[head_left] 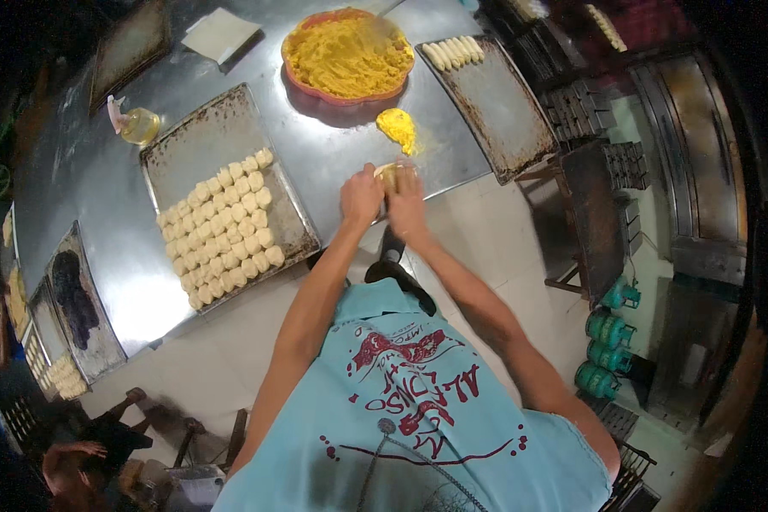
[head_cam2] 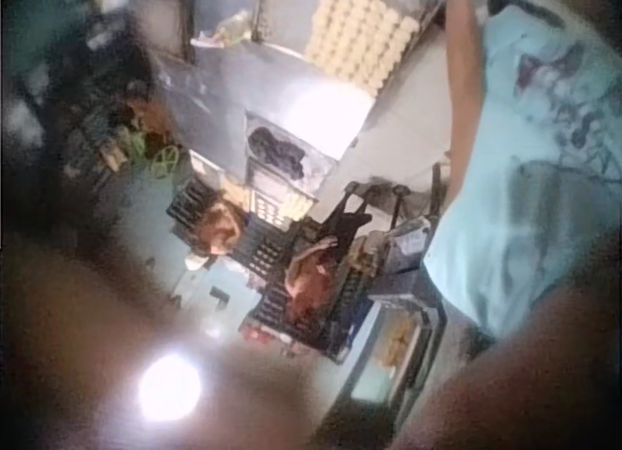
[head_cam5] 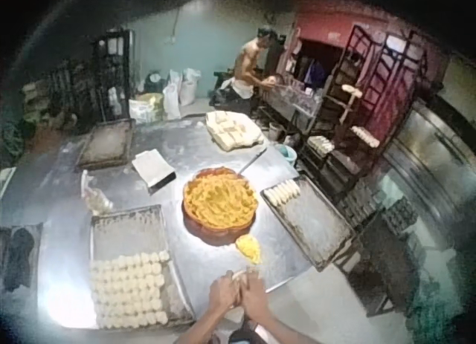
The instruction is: Filling small pieces of dough with yellow paste and rolling them into cylinders on a bakery table.
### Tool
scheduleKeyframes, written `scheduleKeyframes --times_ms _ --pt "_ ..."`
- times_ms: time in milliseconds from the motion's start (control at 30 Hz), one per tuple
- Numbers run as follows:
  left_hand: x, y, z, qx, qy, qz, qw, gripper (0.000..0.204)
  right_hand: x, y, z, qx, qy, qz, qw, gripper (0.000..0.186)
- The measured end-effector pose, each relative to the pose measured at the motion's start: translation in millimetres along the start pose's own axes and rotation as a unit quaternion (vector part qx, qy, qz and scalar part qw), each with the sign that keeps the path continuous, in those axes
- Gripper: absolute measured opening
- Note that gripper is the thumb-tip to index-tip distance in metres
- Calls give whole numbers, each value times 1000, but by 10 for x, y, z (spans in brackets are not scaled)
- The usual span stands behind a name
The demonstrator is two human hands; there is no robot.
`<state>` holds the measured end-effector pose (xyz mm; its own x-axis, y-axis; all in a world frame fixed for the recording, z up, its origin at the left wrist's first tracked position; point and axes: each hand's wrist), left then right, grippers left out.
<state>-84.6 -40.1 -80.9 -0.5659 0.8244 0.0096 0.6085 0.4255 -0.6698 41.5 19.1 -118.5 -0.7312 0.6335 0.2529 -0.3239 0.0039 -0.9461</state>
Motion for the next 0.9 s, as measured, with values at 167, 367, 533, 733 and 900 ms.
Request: scheduleKeyframes --times_ms 167,367,533,733,900 --pt "-20 -81 136 -23 -2 -4 1000 16 56 -327 -120 -131 113 49 984 52" --pt "-26 -107 192 -36 -15 -25 999 16 71 -282 -188 -80 -34 60 994 53" --pt "14 -18 134 -46 -30 -16 998 16 96 -57 76 -34 105 67 992 55" --pt "-39 -89 194 -45 -41 -41 997 16 174 -585 -454 -19 -74 73 994 57" --pt "-152 -56 -80 38 -39 -99 994 16 590 -999 -688 24 -118 185 975 52"
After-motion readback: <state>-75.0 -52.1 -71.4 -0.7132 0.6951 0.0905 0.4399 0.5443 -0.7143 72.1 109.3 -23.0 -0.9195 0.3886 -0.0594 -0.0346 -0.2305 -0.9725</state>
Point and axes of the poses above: each hand's wrist, its own x-axis towards the middle knuckle, its own y-axis out of the palm, z = x × y, and after that the axes turned 5 degrees about -x, right-handed
